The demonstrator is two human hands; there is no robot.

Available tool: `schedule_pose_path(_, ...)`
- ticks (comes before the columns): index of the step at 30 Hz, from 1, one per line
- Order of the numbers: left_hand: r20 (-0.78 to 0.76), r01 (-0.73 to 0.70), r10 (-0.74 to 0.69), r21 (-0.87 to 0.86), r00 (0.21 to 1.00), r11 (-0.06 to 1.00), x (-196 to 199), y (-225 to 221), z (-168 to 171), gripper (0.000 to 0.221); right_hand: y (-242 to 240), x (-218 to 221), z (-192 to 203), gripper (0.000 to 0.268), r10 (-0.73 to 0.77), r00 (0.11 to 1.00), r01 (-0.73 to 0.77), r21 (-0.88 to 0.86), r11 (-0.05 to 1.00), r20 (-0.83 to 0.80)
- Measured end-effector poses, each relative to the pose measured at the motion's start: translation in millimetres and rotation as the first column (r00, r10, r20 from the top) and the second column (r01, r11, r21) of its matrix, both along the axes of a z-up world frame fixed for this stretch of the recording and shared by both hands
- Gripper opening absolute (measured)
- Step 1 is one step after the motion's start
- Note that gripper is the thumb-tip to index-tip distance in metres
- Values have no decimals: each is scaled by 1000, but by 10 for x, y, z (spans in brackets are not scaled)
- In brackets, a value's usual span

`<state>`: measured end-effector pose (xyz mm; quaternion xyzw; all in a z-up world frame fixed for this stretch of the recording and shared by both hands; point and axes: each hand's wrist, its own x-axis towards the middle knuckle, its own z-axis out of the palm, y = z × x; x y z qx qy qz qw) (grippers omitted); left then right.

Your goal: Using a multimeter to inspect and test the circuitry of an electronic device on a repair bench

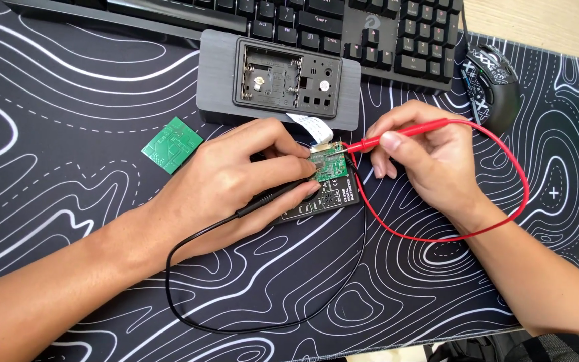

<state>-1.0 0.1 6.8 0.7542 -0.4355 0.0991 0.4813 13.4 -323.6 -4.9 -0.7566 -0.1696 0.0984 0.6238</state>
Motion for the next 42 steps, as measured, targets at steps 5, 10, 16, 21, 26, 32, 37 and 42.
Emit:
schedule_pose_path(5,3,-1,1,-3,1000,1000,-4,-2,-1,10,4,-3,-24,17,-31,1000,31,41,999,1)
schedule_pose_path(10,0,-7,7,2,1000,1000,-5,0,12,10,7,-32,29,20,-36,999,37,-50,998,21)
schedule_pose_path(16,16,-6,7,-11,1000,1000,-9,5,10,9,4,-12,-10,16,-44,999,43,75,996,12)
schedule_pose_path(21,7,0,0,-14,1000,1000,-6,1,3,10,20,-53,76,17,23,992,-2,-166,986,125)
schedule_pose_path(26,4,2,-2,-9,1000,1000,-11,0,12,10,24,-126,-3,20,-13,937,68,-148,987,348)
schedule_pose_path(32,12,-2,2,6,1000,1000,-14,9,9,10,137,-180,93,17,192,776,16,-322,947,601)
schedule_pose_path(37,11,-5,5,11,1000,1000,-14,7,7,11,122,-176,77,19,210,780,19,-358,933,590)
schedule_pose_path(42,5,7,-7,-2,1000,1000,-10,9,18,9,149,-181,94,20,203,783,22,-352,936,588)
